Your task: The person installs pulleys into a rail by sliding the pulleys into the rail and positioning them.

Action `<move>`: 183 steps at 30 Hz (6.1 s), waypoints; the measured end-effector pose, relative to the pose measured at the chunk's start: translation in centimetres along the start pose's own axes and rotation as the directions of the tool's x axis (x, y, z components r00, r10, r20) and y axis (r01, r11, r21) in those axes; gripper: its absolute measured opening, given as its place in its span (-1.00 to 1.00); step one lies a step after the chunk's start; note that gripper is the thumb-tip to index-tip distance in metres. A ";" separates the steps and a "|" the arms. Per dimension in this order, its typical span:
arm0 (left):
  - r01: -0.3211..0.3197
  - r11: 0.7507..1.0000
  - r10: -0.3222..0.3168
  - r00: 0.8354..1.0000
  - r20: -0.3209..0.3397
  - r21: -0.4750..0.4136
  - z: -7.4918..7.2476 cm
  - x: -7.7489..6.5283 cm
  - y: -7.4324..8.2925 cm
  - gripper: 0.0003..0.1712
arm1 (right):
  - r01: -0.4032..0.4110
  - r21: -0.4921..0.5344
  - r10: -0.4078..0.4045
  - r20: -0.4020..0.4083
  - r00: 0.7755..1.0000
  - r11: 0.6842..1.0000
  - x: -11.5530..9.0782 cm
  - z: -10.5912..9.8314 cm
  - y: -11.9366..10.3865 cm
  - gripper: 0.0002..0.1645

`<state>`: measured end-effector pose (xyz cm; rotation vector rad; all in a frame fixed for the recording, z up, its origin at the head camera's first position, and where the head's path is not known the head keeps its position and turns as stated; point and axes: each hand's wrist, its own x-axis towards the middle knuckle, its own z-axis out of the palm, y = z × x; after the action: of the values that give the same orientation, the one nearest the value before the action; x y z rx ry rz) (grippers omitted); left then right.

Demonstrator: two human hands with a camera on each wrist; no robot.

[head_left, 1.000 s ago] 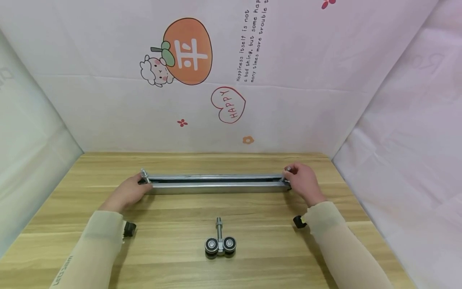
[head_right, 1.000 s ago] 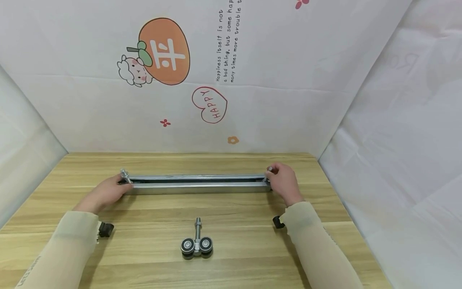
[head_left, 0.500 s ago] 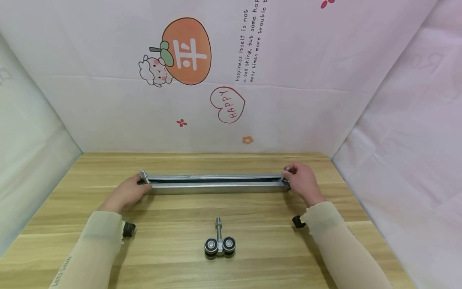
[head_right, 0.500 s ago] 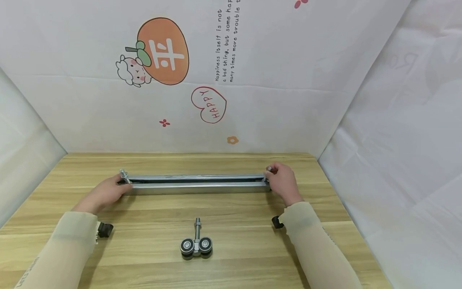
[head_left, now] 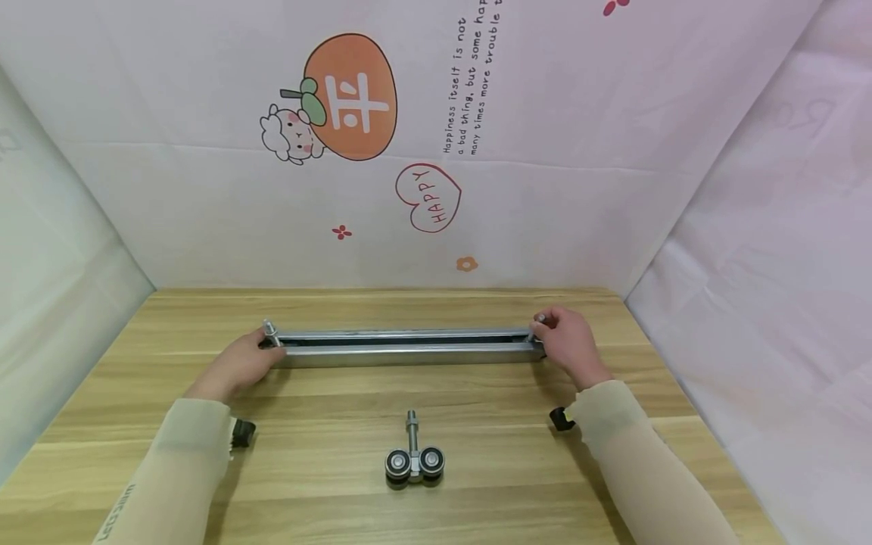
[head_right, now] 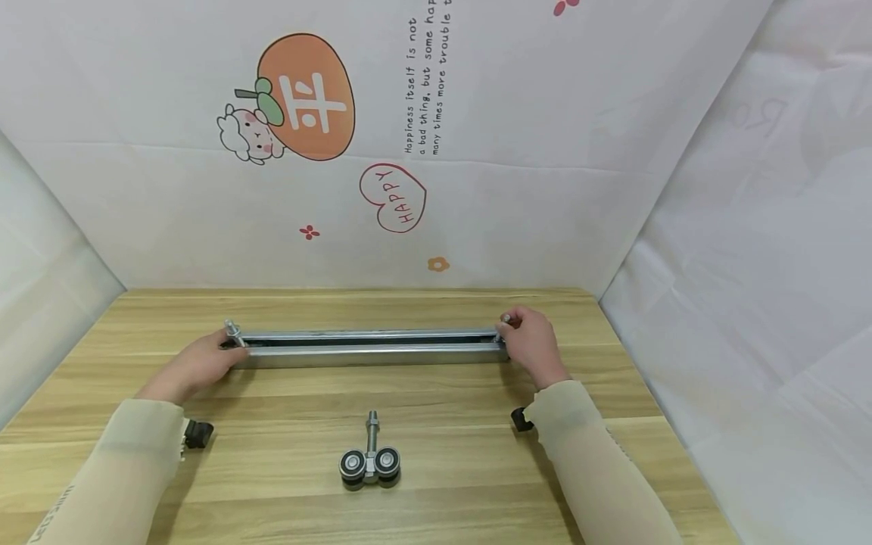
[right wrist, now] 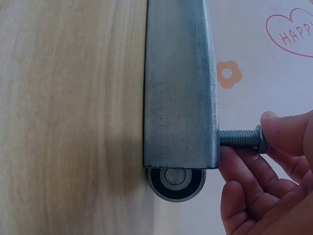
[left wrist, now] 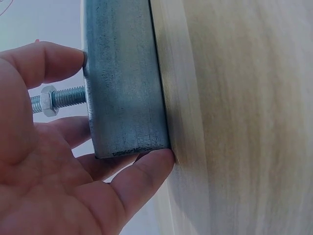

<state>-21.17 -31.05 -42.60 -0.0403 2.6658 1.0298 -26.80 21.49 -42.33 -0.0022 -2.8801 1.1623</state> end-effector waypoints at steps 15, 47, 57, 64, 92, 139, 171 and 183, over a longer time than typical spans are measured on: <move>-0.013 0.999 0.014 1.000 -0.012 0.029 -0.2 -0.2 0.0 -0.06 | 0.029 -0.014 -0.029 0.022 0.999 0.999 0.1 0.4 -0.8 -0.75; 0.016 1.000 -0.016 1.000 -0.006 -0.021 0.2 -0.1 -0.1 -0.06 | 0.138 -0.023 -0.136 0.079 0.988 0.990 -0.2 7.3 -7.3 -0.86; 0.017 0.999 -0.017 1.000 0.001 -0.032 0.2 -0.1 -0.2 -0.04 | 0.161 -0.019 -0.159 0.083 0.984 0.987 -0.4 8.7 -9.0 -0.88; 0.014 0.999 -0.014 1.000 0.000 -0.038 0.3 -0.1 -0.3 -0.04 | 0.163 -0.020 -0.160 0.092 0.983 0.986 -0.6 10.1 -10.4 -0.88; 0.001 1.000 -0.001 1.000 -0.014 0.008 0.3 0.1 -0.1 -0.05 | 0.217 -0.021 -0.212 0.145 0.966 0.976 -0.9 13.2 -13.7 -0.88; -0.008 1.000 0.008 1.000 -0.021 0.023 0.1 0.2 -0.1 -0.06 | 0.322 0.010 -0.300 0.392 0.870 0.947 -5.2 11.5 -10.1 -0.76; -0.015 0.999 0.017 0.999 -0.035 0.039 0.2 -0.1 0.1 -0.07 | 0.204 0.102 -0.221 0.634 0.741 0.974 -7.3 12.1 -9.4 -0.82; -0.011 1.000 0.012 1.000 -0.025 0.022 0.2 0.0 0.1 -0.07 | 0.133 0.109 -0.172 0.658 0.733 0.985 -7.7 12.1 -9.9 -0.86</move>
<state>-21.17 -30.88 -42.69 -0.0336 2.7028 1.0102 -19.44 5.84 -44.45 0.8097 -3.3269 1.4426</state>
